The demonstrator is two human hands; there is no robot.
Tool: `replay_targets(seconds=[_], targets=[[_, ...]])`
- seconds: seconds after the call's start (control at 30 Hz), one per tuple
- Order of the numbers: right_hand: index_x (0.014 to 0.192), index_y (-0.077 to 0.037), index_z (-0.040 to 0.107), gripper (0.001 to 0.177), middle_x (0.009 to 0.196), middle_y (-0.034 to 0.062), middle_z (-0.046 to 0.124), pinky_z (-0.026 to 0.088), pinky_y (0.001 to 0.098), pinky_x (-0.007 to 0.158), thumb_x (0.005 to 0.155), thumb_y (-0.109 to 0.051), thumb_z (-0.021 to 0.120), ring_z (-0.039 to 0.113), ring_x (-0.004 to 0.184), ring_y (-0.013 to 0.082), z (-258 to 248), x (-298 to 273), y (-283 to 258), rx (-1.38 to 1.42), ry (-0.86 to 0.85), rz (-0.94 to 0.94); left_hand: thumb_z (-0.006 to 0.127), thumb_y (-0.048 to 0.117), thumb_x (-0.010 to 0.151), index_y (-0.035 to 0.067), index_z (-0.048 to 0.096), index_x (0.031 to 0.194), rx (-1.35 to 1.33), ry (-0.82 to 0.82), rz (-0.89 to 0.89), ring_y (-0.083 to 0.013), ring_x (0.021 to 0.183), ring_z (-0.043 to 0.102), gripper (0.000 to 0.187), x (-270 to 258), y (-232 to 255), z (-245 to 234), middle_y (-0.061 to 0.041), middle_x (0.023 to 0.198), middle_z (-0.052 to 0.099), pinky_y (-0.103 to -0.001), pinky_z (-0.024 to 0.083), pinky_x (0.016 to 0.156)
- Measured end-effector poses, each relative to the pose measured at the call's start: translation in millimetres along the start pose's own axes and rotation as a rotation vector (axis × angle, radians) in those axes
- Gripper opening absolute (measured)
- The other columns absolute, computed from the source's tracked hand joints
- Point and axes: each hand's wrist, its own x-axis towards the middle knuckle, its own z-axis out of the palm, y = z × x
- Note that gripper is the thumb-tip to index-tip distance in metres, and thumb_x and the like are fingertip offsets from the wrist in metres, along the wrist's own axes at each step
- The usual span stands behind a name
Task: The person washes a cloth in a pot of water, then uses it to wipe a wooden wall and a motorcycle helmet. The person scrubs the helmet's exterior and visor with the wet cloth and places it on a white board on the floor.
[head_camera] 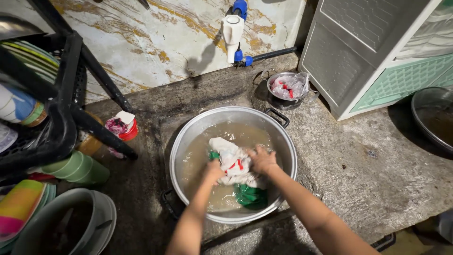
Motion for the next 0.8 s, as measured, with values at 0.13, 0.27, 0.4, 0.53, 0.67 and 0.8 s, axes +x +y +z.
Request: replay_targets(seconds=[0.13, 0.27, 0.4, 0.53, 0.67, 0.8], targets=[[0.144, -0.031, 0.048, 0.061, 0.146, 0.0144, 0.052, 0.042, 0.0562, 0.113, 0.092, -0.051, 0.073, 0.048, 0.139, 0.0371, -9.9, -10.9, 6.1, 0.195, 0.305, -0.233, 0.066, 0.017, 0.088, -0.007, 0.067, 0.106, -0.267, 0.075, 0.069, -0.0365, 0.081, 0.075, 0.030, 5.6, -19.9, -59.1, -0.027, 0.097, 0.071, -0.045, 0.059, 0.059], [0.128, -0.018, 0.055, 0.063, 0.125, 0.0098, 0.067, 0.033, 0.0554, 0.108, 0.083, -0.057, 0.077, 0.059, 0.124, 0.0291, -7.7, -33.5, -5.1, 0.271, -0.037, -0.399, 0.047, 0.016, 0.095, 0.008, 0.063, 0.091, -1.292, -0.058, 0.100, -0.0237, 0.073, 0.070, 0.018, -3.1, 9.3, -98.3, -0.006, 0.082, 0.068, -0.044, 0.061, 0.056], [0.115, -0.016, 0.068, 0.042, 0.104, 0.0108, 0.072, 0.049, 0.0453, 0.086, 0.085, -0.044, 0.076, 0.066, 0.098, 0.0254, -20.3, -40.6, -5.5, 0.487, 0.093, -0.492, 0.048, 0.003, 0.094, 0.003, 0.064, 0.087, -1.139, 0.265, 0.679, -0.0129, 0.068, 0.055, 0.018, -22.6, 27.3, -149.0, -0.004, 0.078, 0.058, -0.032, 0.045, 0.057], [0.093, -0.007, 0.073, 0.010, 0.084, 0.0015, 0.073, 0.057, 0.0279, 0.066, 0.088, -0.015, 0.077, 0.069, 0.074, 0.0091, -60.0, -35.6, 29.4, 0.979, 0.144, -0.663, 0.044, 0.007, 0.088, 0.005, 0.066, 0.081, -1.207, 0.319, 0.434, -0.0107, 0.061, 0.053, 0.023, -54.4, 29.1, -206.0, -0.001, 0.071, 0.057, -0.029, 0.042, 0.053], [0.080, -0.007, 0.060, 0.019, 0.071, -0.0007, 0.065, 0.047, 0.0262, 0.053, 0.089, -0.010, 0.077, 0.059, 0.061, 0.0071, -114.8, -31.6, 51.3, 1.075, 0.181, -0.625, 0.049, 0.015, 0.091, 0.003, 0.062, 0.088, -1.148, 0.310, 0.231, -0.0148, 0.058, 0.051, 0.019, -93.1, 40.4, -248.0, -0.003, 0.072, 0.056, -0.034, 0.039, 0.050], [0.079, -0.007, 0.053, 0.030, 0.072, -0.0027, 0.057, 0.042, 0.0233, 0.054, 0.093, -0.011, 0.079, 0.051, 0.064, 0.0038, -165.0, -40.8, 42.0, 1.013, 0.405, -0.716, 0.055, 0.018, 0.089, 0.005, 0.057, 0.105, -1.469, 0.076, 0.265, -0.0176, 0.074, 0.067, 0.021, -99.9, 43.5, -260.4, -0.007, 0.091, 0.065, -0.034, 0.053, 0.059]])
